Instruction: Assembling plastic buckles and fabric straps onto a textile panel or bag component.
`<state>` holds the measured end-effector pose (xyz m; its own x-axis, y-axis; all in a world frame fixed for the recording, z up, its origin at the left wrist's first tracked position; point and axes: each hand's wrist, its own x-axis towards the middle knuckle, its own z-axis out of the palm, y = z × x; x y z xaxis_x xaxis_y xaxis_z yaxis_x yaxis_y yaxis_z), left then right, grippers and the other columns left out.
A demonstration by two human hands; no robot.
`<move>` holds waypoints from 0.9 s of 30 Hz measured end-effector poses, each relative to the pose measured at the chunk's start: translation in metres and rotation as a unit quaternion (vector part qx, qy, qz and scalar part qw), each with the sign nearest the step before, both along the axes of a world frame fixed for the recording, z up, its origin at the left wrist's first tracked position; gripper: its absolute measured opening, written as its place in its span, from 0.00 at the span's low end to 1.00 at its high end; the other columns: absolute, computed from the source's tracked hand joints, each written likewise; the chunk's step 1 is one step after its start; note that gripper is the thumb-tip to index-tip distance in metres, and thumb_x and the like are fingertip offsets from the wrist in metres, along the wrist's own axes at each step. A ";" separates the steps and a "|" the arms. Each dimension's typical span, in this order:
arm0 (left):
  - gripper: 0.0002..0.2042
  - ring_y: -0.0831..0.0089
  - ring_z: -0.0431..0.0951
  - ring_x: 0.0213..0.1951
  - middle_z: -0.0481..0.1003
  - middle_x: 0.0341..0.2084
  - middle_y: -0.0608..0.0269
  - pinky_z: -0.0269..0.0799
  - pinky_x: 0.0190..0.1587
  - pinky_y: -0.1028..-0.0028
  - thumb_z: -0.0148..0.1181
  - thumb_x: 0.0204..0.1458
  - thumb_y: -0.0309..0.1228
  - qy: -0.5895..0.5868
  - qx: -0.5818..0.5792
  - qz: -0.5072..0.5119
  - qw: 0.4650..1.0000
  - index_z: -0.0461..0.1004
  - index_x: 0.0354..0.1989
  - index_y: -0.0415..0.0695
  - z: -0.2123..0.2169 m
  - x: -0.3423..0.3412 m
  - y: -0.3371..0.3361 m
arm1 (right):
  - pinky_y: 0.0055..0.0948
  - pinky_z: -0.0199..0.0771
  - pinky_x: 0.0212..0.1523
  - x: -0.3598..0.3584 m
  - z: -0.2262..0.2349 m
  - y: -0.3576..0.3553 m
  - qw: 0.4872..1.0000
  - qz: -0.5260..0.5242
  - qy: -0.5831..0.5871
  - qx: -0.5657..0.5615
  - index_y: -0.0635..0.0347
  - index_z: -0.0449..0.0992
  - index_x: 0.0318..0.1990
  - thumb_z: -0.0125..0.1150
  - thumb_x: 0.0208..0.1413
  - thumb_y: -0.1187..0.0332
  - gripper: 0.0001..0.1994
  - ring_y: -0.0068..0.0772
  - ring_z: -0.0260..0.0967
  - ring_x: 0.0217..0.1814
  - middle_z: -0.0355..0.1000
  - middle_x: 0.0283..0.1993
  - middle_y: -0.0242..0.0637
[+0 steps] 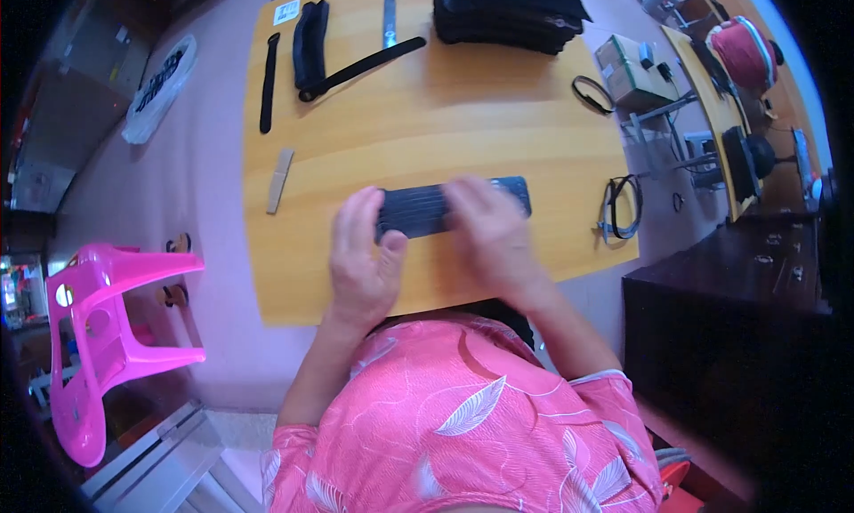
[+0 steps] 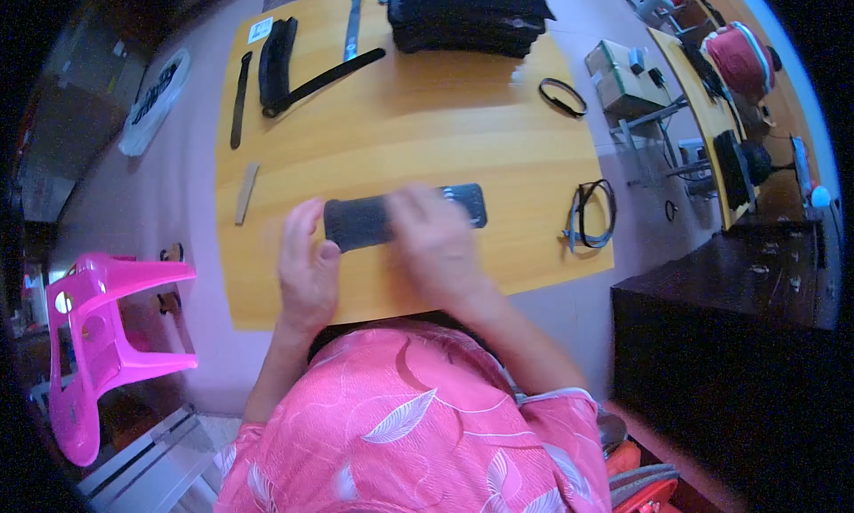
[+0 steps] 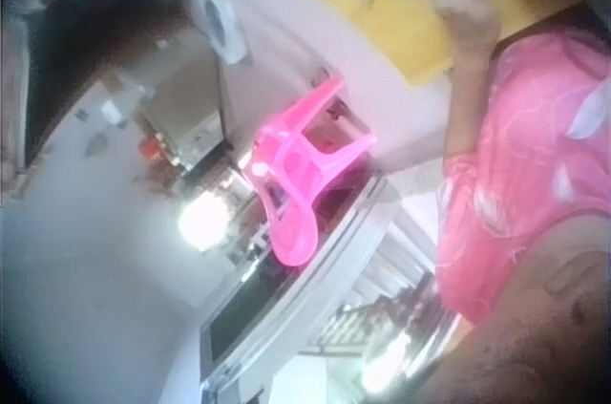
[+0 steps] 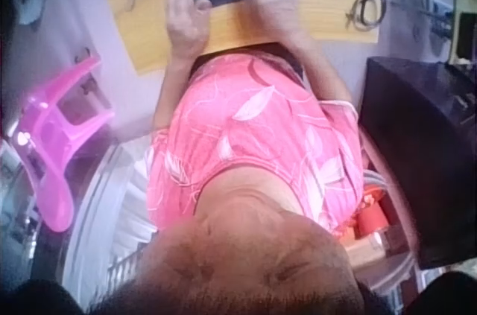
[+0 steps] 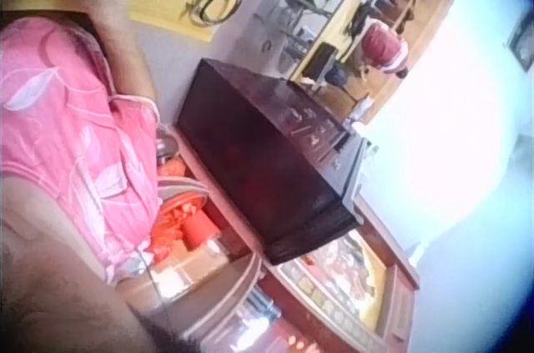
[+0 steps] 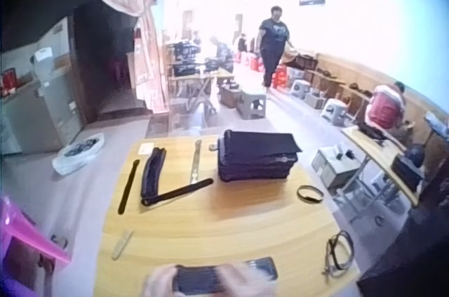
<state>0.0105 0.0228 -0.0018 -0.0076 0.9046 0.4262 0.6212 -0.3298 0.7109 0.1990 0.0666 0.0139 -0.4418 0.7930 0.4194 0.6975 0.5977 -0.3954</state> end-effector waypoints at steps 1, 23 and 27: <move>0.28 0.45 0.60 0.58 0.60 0.56 0.38 0.57 0.59 0.57 0.46 0.59 0.47 0.012 -0.007 -0.044 0.999 0.60 0.57 0.32 0.003 0.010 0.003 | 0.40 0.70 0.48 -0.014 -0.011 -0.002 1.000 0.024 0.004 0.001 0.67 0.69 0.45 0.55 0.45 0.73 0.17 0.51 0.68 0.47 0.69 0.47 0.48; 0.36 0.35 0.40 0.66 0.46 0.65 0.37 0.34 0.63 0.38 0.48 0.55 0.54 0.320 -0.143 -0.057 0.935 0.53 0.65 0.41 -0.012 0.025 0.007 | 0.52 0.42 0.69 0.065 -0.017 -0.011 0.971 -0.089 -0.164 -0.150 0.69 0.56 0.62 0.57 0.53 0.54 0.35 0.50 0.46 0.72 0.51 0.68 0.52; 0.30 0.40 0.55 0.63 0.57 0.60 0.36 0.46 0.62 0.41 0.58 0.53 0.41 0.114 -0.104 -0.032 0.988 0.59 0.61 0.37 -0.007 0.004 0.009 | 0.48 0.58 0.61 0.050 0.010 0.008 0.989 -0.072 -0.084 -0.102 0.68 0.64 0.56 0.60 0.51 0.63 0.26 0.52 0.58 0.63 0.60 0.60 0.52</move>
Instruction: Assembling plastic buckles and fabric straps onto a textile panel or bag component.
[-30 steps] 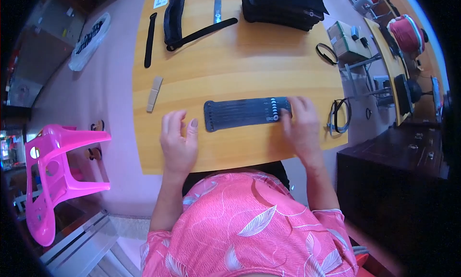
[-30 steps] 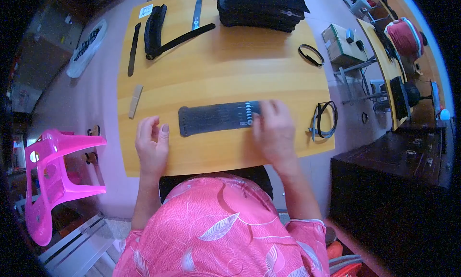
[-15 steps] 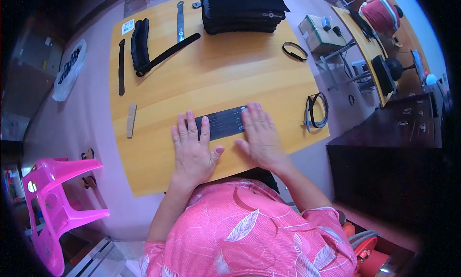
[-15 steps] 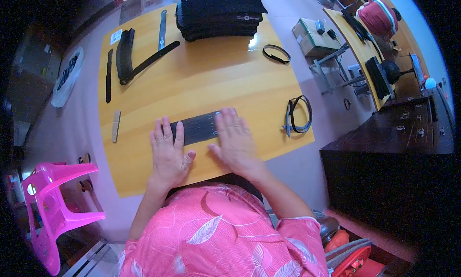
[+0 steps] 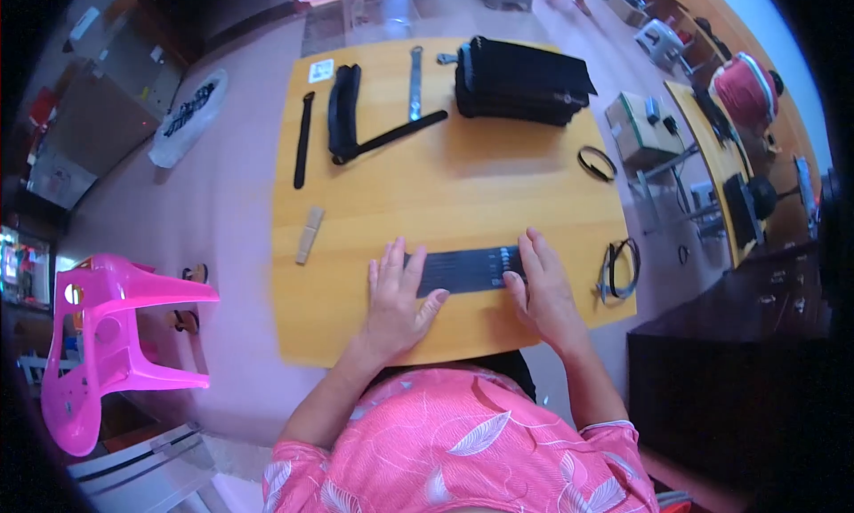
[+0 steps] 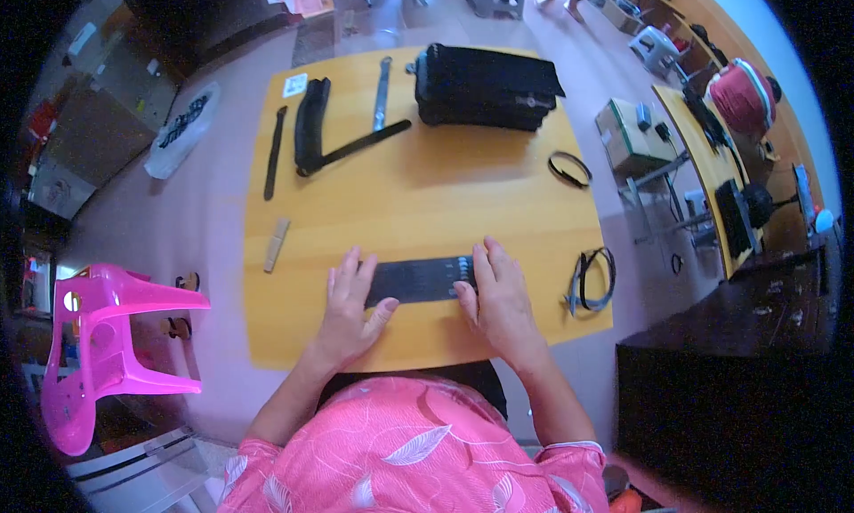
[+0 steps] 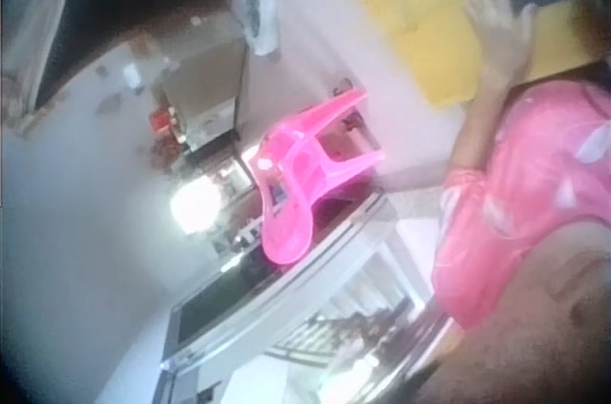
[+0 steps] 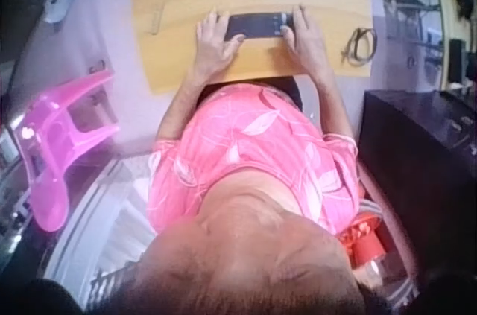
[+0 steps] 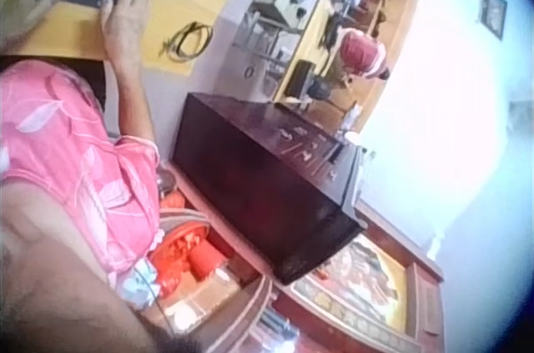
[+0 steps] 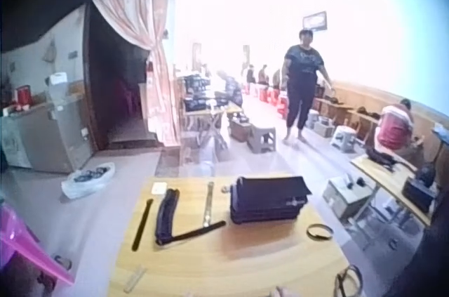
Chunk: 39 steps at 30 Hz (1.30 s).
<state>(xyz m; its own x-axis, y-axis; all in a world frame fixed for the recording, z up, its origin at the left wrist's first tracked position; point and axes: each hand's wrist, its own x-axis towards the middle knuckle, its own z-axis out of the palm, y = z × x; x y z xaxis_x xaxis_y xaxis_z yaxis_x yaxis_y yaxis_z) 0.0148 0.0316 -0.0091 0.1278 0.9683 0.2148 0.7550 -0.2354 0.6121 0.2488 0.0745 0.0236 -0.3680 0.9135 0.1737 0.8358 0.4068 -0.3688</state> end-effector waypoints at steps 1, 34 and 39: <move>0.30 0.40 0.55 0.63 0.57 0.60 0.36 0.46 0.62 0.41 0.58 0.53 0.41 0.003 0.007 0.006 1.000 0.59 0.61 0.37 0.002 -0.007 0.005 | 0.44 0.63 0.57 -0.008 0.007 0.004 0.998 0.000 0.032 0.056 0.67 0.66 0.53 0.61 0.49 0.67 0.24 0.51 0.62 0.59 0.63 0.57 0.52; 0.25 0.62 0.71 0.45 0.71 0.39 0.52 0.67 0.45 0.66 0.59 0.53 0.43 -0.055 0.118 0.090 0.987 0.66 0.53 0.37 0.048 -0.075 0.165 | 0.38 0.71 0.23 -0.039 0.062 0.017 0.991 0.062 0.077 0.088 0.61 0.69 0.31 0.57 0.45 0.75 0.05 0.46 0.68 0.25 0.64 0.28 0.44; 0.13 0.79 0.74 0.27 0.74 0.26 0.64 0.69 0.34 0.79 0.51 0.60 0.33 -0.463 -0.418 -0.035 0.781 0.72 0.44 0.34 0.060 -0.024 0.018 | 0.35 0.71 0.24 -0.041 0.032 -0.020 0.985 0.132 0.081 0.072 0.62 0.72 0.40 0.56 0.45 0.76 0.12 0.42 0.69 0.27 0.67 0.32 0.41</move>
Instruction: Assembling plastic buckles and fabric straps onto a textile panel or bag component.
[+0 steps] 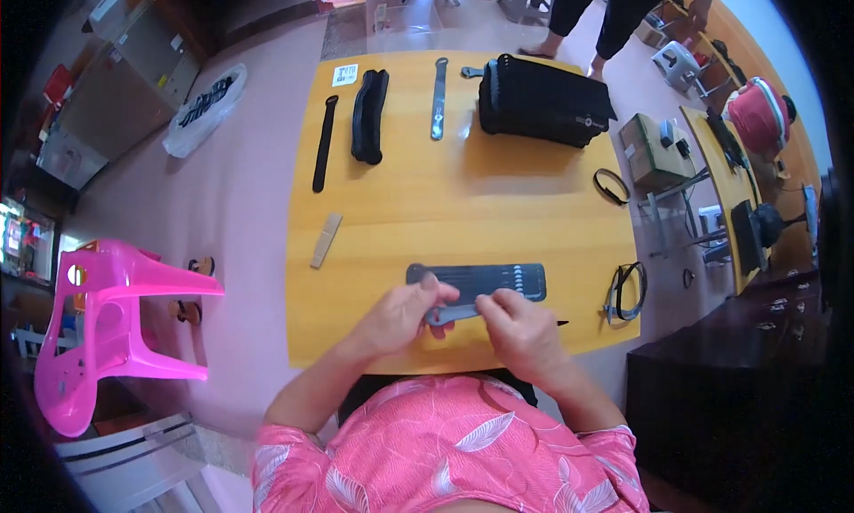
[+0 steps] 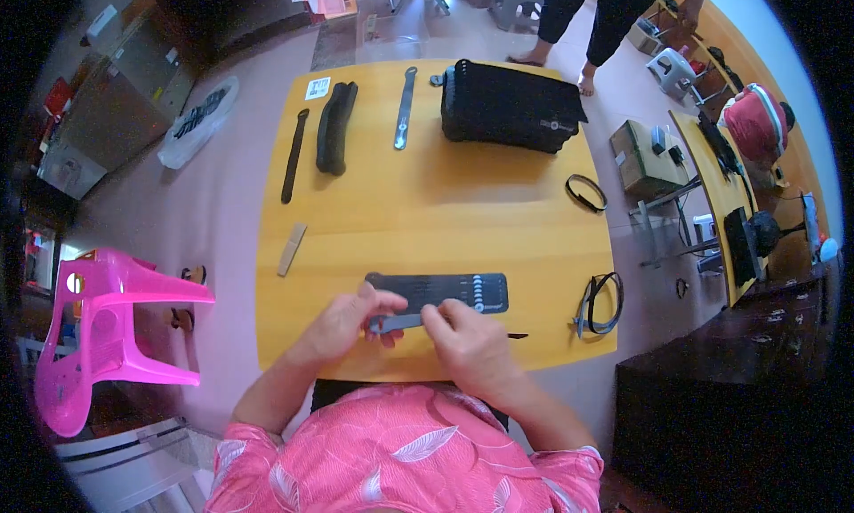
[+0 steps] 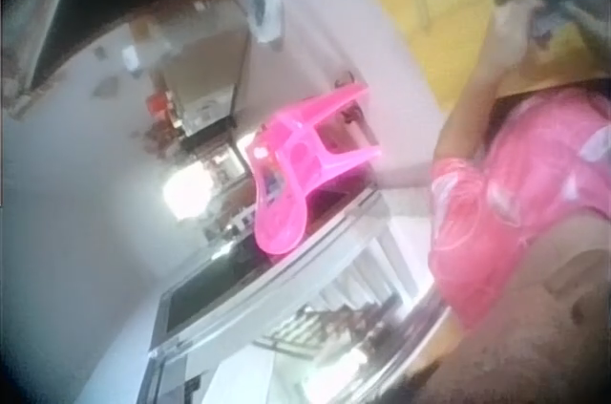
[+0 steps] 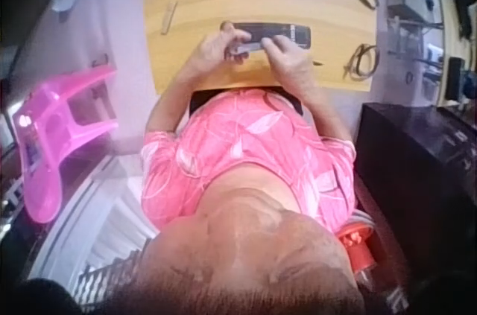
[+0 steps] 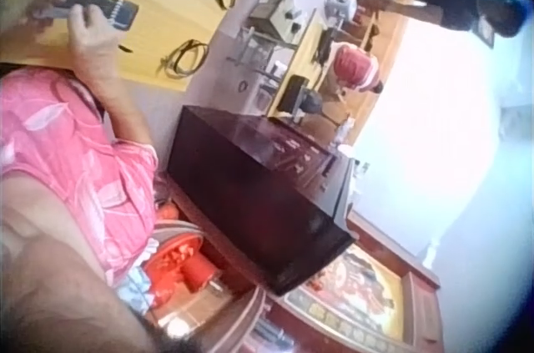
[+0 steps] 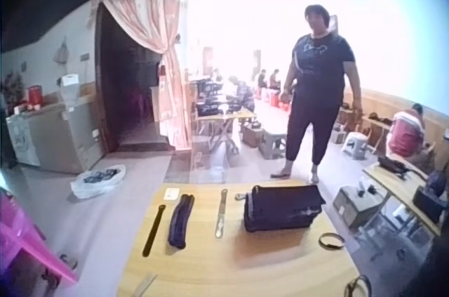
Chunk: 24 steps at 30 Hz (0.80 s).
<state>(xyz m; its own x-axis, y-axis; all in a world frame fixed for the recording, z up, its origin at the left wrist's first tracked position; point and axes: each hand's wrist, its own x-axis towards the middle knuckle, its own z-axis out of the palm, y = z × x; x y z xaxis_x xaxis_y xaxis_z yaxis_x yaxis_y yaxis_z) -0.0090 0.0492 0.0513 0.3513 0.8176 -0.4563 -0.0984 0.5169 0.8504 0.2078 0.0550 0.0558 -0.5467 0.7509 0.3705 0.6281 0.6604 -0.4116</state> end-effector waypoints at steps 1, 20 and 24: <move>0.13 0.79 0.74 0.27 0.74 0.26 0.64 0.69 0.34 0.79 0.51 0.60 0.33 0.002 -0.004 0.003 1.000 0.72 0.44 0.34 -0.003 0.001 -0.016 | 0.34 0.70 0.25 -0.004 -0.003 -0.007 1.000 0.026 -0.010 -0.005 0.62 0.72 0.41 0.56 0.45 0.75 0.12 0.41 0.69 0.28 0.68 0.32 0.41; 0.05 0.81 0.74 0.27 0.75 0.26 0.62 0.71 0.31 0.82 0.54 0.54 0.20 0.125 0.074 0.159 0.977 0.69 0.39 0.36 -0.043 -0.013 -0.094 | 0.19 0.68 0.33 0.079 -0.027 -0.032 0.697 -0.029 0.355 -0.622 0.67 0.72 0.45 0.58 0.57 0.68 0.13 0.18 0.66 0.32 0.71 0.33 0.34; 0.06 0.80 0.75 0.33 0.75 0.31 0.61 0.72 0.37 0.81 0.52 0.55 0.19 0.069 0.070 0.154 0.983 0.72 0.41 0.35 -0.037 -0.007 -0.090 | 0.18 0.67 0.32 0.079 -0.032 -0.028 0.654 -0.086 0.416 -0.626 0.66 0.72 0.43 0.55 0.58 0.69 0.10 0.18 0.66 0.31 0.71 0.33 0.34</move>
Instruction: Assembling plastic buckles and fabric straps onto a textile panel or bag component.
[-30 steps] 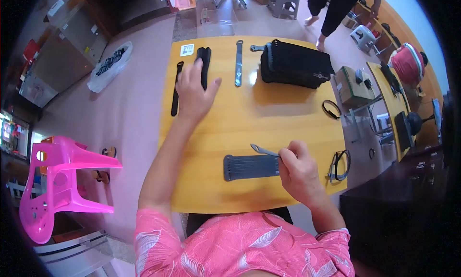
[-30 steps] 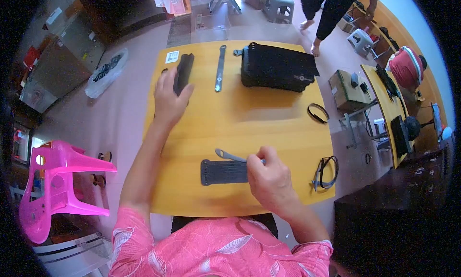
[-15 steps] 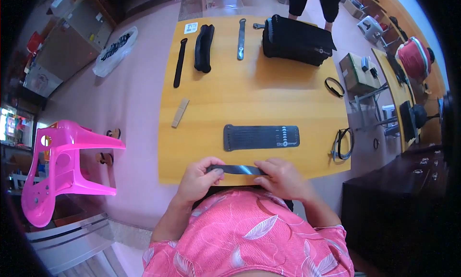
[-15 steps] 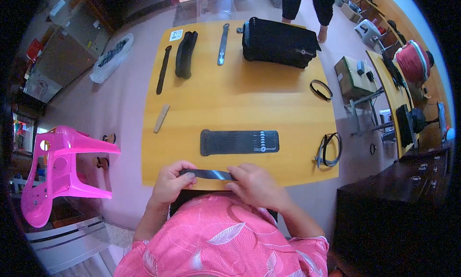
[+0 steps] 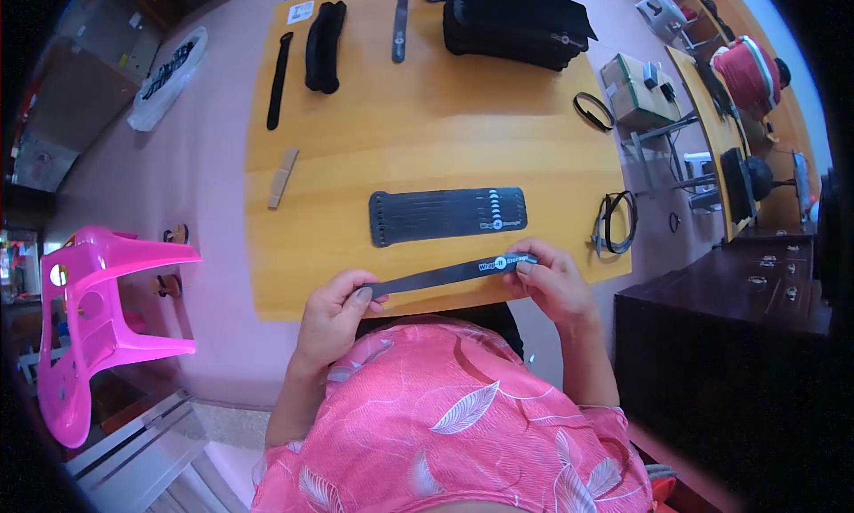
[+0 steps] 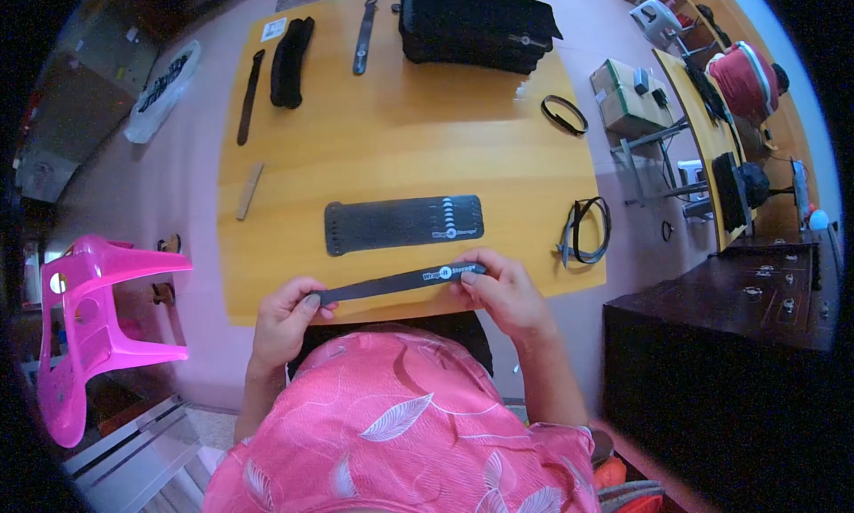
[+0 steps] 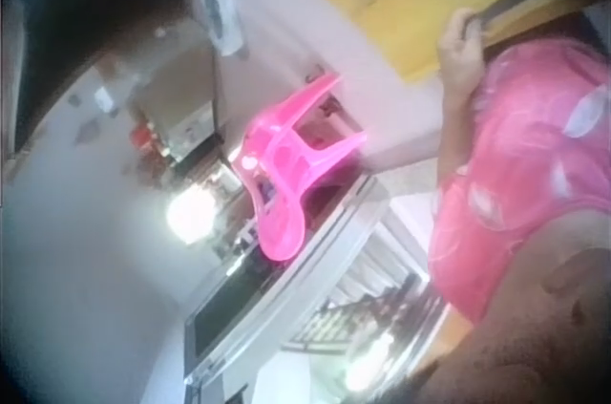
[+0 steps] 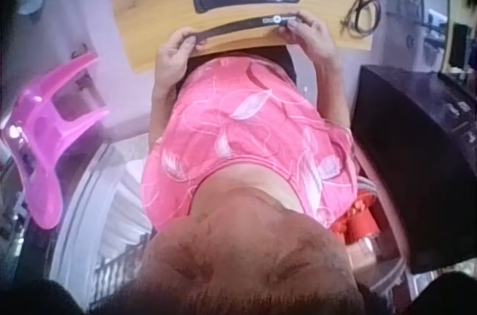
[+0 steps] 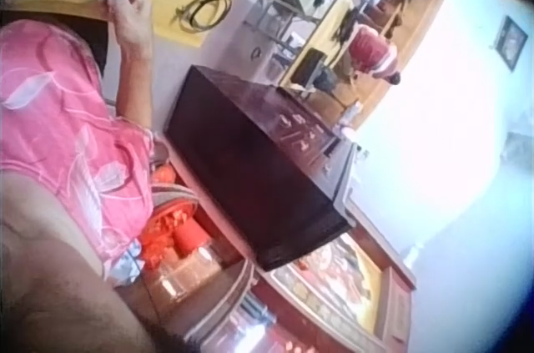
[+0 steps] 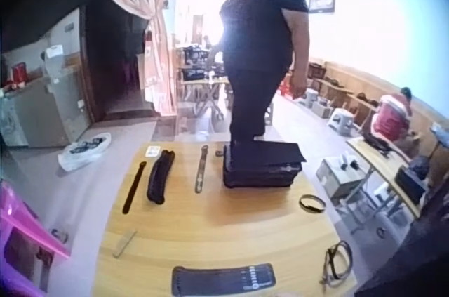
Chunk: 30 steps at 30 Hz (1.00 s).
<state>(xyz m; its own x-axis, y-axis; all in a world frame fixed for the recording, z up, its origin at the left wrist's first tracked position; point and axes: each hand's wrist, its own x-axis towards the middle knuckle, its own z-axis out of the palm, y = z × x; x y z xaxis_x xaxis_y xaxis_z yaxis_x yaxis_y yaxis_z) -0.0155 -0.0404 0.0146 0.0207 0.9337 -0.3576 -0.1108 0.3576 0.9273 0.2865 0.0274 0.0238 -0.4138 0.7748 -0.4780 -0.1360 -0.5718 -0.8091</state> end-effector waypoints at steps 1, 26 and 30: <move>0.06 0.80 0.75 0.33 0.75 0.31 0.61 0.72 0.37 0.81 0.52 0.55 0.19 -0.002 -0.002 -0.002 1.000 0.72 0.41 0.35 -0.002 0.001 0.000 | 0.17 0.67 0.32 -0.001 -0.002 0.001 0.999 -0.029 -0.021 0.010 0.66 0.72 0.41 0.54 0.58 0.70 0.09 0.18 0.67 0.30 0.72 0.32 0.34; 0.03 0.86 0.70 0.21 0.73 0.20 0.68 0.64 0.22 0.84 0.58 0.53 0.22 0.112 -0.024 0.094 0.989 0.74 0.33 0.36 -0.026 0.014 0.039 | 0.19 0.63 0.29 0.011 -0.019 0.033 0.938 -0.034 -0.312 0.149 0.68 0.77 0.34 0.58 0.55 0.74 0.05 0.15 0.63 0.29 0.69 0.26 0.26; 0.02 0.87 0.68 0.18 0.72 0.18 0.70 0.62 0.20 0.84 0.60 0.51 0.22 0.176 -0.015 0.119 0.977 0.74 0.30 0.36 -0.030 0.017 0.044 | 0.21 0.62 0.23 0.003 -0.014 0.041 0.915 -0.042 -0.386 0.104 0.69 0.78 0.30 0.59 0.52 0.70 0.08 0.15 0.62 0.23 0.69 0.19 0.27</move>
<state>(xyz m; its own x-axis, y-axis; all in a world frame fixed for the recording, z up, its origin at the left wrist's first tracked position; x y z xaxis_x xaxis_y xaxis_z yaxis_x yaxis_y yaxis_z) 0.0014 0.0039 -0.0159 -0.3250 0.8858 -0.3311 0.1304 0.3887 0.9121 0.2898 0.0685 0.0095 0.0506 0.8960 -0.4411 0.4869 -0.4077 -0.7725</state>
